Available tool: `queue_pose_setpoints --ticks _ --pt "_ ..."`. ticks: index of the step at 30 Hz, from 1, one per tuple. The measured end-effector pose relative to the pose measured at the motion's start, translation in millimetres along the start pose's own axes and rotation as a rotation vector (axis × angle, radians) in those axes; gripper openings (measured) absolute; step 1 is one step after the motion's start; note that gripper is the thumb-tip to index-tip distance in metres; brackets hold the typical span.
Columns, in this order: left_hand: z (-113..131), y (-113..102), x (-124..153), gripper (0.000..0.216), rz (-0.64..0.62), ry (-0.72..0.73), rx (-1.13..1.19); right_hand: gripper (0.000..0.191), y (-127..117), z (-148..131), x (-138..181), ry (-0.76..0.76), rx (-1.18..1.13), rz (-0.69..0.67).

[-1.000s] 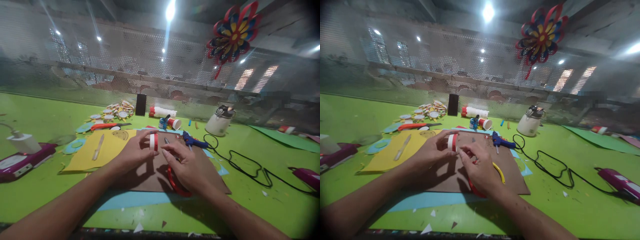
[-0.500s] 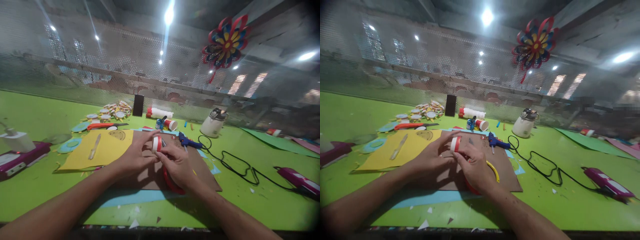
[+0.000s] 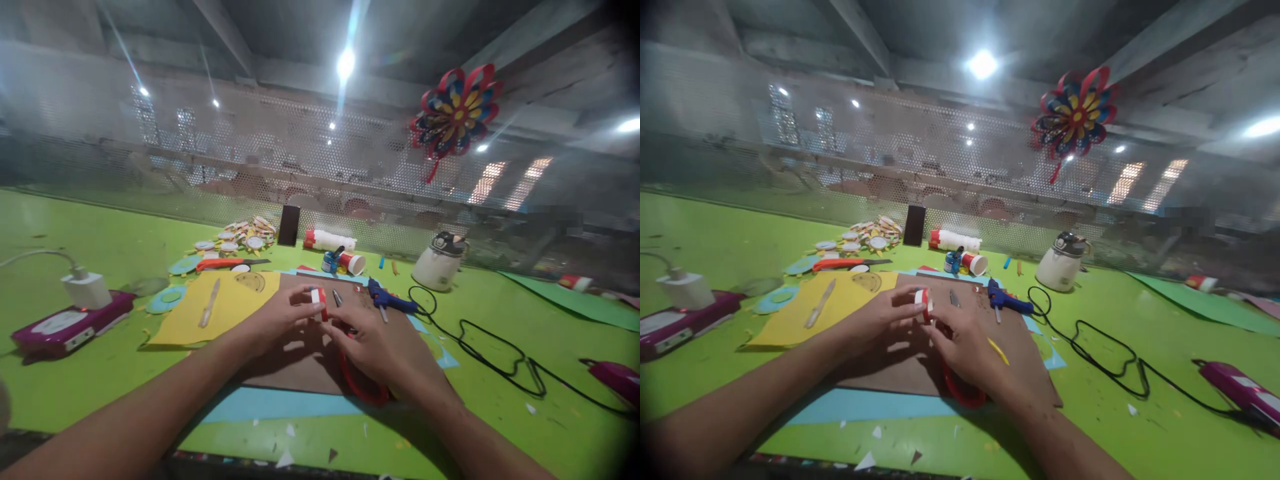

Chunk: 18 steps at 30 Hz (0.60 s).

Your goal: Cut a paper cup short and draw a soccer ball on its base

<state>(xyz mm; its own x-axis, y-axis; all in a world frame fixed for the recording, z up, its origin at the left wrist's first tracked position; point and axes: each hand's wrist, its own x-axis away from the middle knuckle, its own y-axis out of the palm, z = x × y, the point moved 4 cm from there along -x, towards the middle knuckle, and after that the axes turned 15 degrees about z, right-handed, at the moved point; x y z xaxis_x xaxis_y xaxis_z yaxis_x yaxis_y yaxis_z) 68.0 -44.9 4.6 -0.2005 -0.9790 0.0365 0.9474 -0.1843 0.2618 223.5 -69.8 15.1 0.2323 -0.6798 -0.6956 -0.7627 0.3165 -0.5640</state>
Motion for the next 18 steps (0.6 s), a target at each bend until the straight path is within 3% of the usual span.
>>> queue_pose_setpoints --ticks 4,10,14,18 --pt "3.8 -9.4 -8.2 0.055 0.103 0.048 0.046 0.024 -5.3 6.3 -7.7 0.086 0.181 -0.030" --pt "6.8 -22.9 -14.3 0.055 0.315 0.062 0.129 0.022 -24.7 6.7 -19.7 0.144 0.460 -0.163" --pt "5.3 -27.1 -18.8 0.054 0.343 0.094 0.119 0.016 -30.3 14.6 -17.1 0.162 0.559 -0.238" --pt "-0.6 -27.2 -22.0 0.047 0.283 0.087 0.077 0.018 -30.3 19.9 -15.3 0.183 0.599 -0.253"
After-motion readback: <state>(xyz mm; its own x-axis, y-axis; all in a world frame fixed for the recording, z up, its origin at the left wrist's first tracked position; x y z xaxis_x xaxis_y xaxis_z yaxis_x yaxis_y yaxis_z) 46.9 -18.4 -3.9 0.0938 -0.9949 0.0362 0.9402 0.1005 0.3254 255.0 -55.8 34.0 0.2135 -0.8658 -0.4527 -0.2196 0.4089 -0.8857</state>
